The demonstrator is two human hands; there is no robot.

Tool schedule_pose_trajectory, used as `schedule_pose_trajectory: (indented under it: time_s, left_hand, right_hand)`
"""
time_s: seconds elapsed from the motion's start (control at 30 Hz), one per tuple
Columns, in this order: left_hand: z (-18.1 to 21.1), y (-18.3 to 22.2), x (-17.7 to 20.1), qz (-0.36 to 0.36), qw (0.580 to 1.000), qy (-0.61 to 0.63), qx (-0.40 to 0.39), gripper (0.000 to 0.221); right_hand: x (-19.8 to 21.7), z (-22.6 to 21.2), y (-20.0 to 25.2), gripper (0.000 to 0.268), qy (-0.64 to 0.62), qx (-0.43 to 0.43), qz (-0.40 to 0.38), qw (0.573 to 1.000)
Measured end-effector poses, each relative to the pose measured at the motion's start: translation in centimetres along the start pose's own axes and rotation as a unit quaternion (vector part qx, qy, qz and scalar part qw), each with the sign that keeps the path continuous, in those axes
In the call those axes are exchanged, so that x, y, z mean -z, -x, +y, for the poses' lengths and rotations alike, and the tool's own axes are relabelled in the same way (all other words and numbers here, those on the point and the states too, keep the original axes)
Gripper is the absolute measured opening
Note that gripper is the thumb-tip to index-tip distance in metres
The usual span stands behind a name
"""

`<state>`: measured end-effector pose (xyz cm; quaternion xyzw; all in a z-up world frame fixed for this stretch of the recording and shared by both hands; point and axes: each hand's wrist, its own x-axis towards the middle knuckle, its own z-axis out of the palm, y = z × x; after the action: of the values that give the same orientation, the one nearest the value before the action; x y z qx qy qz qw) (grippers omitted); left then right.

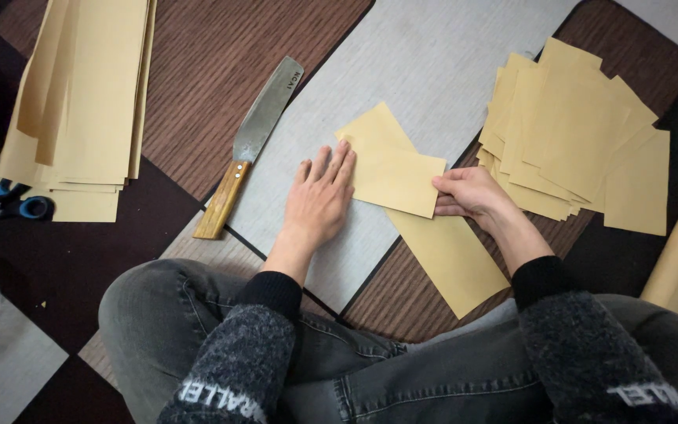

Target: Folding and cutting long strips of yellow paper into smaller rectangular sheets using a large knife.

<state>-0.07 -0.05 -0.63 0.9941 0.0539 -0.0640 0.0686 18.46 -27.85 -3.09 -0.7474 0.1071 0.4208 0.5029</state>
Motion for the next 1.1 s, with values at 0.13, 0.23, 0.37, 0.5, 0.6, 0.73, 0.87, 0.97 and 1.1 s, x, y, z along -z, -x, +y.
schedule_pose_trajectory:
  time_s: [0.13,0.23,0.37,0.5,0.6,0.73,0.87,0.97,1.1]
  left_hand:
    - [0.0,-0.1,-0.5,-0.024,1.000,0.012,0.012,0.070]
    - [0.1,0.0,0.1,-0.041,0.998,0.035,0.021,0.071]
    - [0.4,0.0,0.2,-0.044,0.996,0.071,0.018,0.070]
    - [2.0,0.4,0.7,-0.059,0.992,0.113,0.022,0.070]
    - [3.2,1.1,0.7,-0.073,0.991,0.114,0.016,0.071]
    - [3.3,1.3,0.1,-0.080,0.990,0.117,0.015,0.071]
    - [3.2,1.5,0.0,-0.069,0.991,0.117,0.005,0.071]
    - [3.1,1.5,-0.5,-0.060,0.992,0.113,0.001,0.071]
    - [3.0,1.5,-0.5,-0.060,0.992,0.113,-0.003,0.072]
  right_hand:
    - [-0.4,-0.3,0.4,0.026,0.009,0.000,0.014,1.000]
    - [-0.5,-0.2,0.3,0.027,0.019,0.000,0.017,1.000]
    - [0.3,0.3,-0.5,0.030,0.029,0.003,0.023,0.999]
    - [1.4,0.1,-0.2,0.039,0.077,-0.006,0.052,0.996]
    - [2.2,0.3,0.0,0.038,0.096,-0.015,0.066,0.993]
    - [2.5,0.6,0.2,0.036,0.110,-0.025,0.070,0.991]
    - [2.7,0.6,0.1,0.033,0.353,0.006,0.134,0.926]
    - [1.2,-1.7,2.6,0.039,0.560,0.108,0.195,0.798]
    - [-3.2,-2.8,4.4,0.033,0.554,0.386,0.177,0.716]
